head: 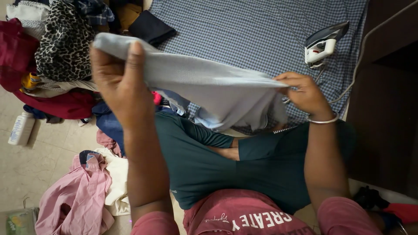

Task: The person irons a light blue shirt laid on a checkered cloth on the floor. They use an electric iron to smooth the front, sleeves, and collar, periodically lifting and repositioning the shirt to access different areas.

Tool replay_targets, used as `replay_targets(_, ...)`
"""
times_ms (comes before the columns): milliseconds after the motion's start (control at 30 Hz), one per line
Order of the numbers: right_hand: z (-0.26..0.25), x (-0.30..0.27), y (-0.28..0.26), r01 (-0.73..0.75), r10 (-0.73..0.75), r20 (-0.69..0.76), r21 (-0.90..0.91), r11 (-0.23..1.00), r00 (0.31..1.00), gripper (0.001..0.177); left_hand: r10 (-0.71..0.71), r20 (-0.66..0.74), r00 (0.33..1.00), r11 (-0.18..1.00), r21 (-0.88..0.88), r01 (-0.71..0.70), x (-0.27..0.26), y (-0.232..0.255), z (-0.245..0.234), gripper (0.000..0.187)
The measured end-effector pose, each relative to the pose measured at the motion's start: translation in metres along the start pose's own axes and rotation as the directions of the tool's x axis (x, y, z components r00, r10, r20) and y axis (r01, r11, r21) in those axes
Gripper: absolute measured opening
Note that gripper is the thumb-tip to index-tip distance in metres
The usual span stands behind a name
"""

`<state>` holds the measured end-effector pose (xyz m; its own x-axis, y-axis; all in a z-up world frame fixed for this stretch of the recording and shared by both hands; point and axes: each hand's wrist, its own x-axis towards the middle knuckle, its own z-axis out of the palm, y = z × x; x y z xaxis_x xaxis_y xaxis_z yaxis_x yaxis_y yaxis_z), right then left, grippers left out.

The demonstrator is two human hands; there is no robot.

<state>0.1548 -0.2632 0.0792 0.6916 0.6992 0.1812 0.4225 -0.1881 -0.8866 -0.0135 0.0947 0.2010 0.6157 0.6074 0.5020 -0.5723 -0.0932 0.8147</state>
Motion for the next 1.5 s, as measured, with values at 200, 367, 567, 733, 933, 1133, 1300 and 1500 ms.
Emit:
replay_targets(200, -0.009, -0.026, 0.022, -0.007, 0.012, -0.013, 0.370, 0.929, 1.000, 0.029, 0.122, -0.069, 0.990, 0.992, 0.046, -0.119, 0.008, -0.001, -0.017, 0.018)
replay_targets(367, -0.001, -0.024, 0.023, -0.238, 0.004, 0.472, 0.439, 0.867, 0.882, 0.042, 0.126, -0.069, 0.990, 0.992, -0.013, -0.127, 0.010, -0.008, -0.023, 0.015)
replay_targets(567, 0.042, -0.012, 0.016, -0.380, 0.372, 0.513, -0.093, 0.920, 0.774, 0.050, 0.145, -0.062, 0.987, 0.988, -0.034, -0.148, 0.013, -0.017, -0.030, 0.015)
replay_targets(733, 0.048, -0.012, -0.006, -0.202, 0.346, 0.616, -0.293, 0.934, 0.708, 0.046, 0.150, -0.117, 0.982, 0.989, 0.017, -0.149, 0.014, -0.019, -0.040, 0.019)
replay_targets(933, -0.002, -0.023, 0.016, -0.425, 0.545, 0.071, -0.545, 0.723, 0.836, 0.028, 0.250, -0.223, 0.942, 0.962, 0.170, -0.215, 0.026, -0.021, -0.075, 0.030)
replay_targets(1133, -0.054, -0.060, 0.008, 0.012, -0.364, -0.519, -0.562, 0.827, 0.773, 0.029, 0.263, -0.300, 0.917, 0.963, 0.146, -0.228, 0.035, -0.020, -0.102, 0.020)
replay_targets(1300, -0.050, -0.086, 0.000, 0.176, -0.327, -0.837, -0.277, 0.945, 0.439, 0.029, 0.462, -0.256, 0.849, 0.594, 0.800, -0.082, 0.018, -0.023, -0.142, 0.019)
replay_targets(1500, -0.052, -0.134, 0.018, 0.036, -0.164, -0.918, -0.162, 0.986, 0.360, 0.027, 0.197, -0.373, 0.907, 0.737, 0.666, 0.113, -0.003, -0.049, -0.185, 0.028)
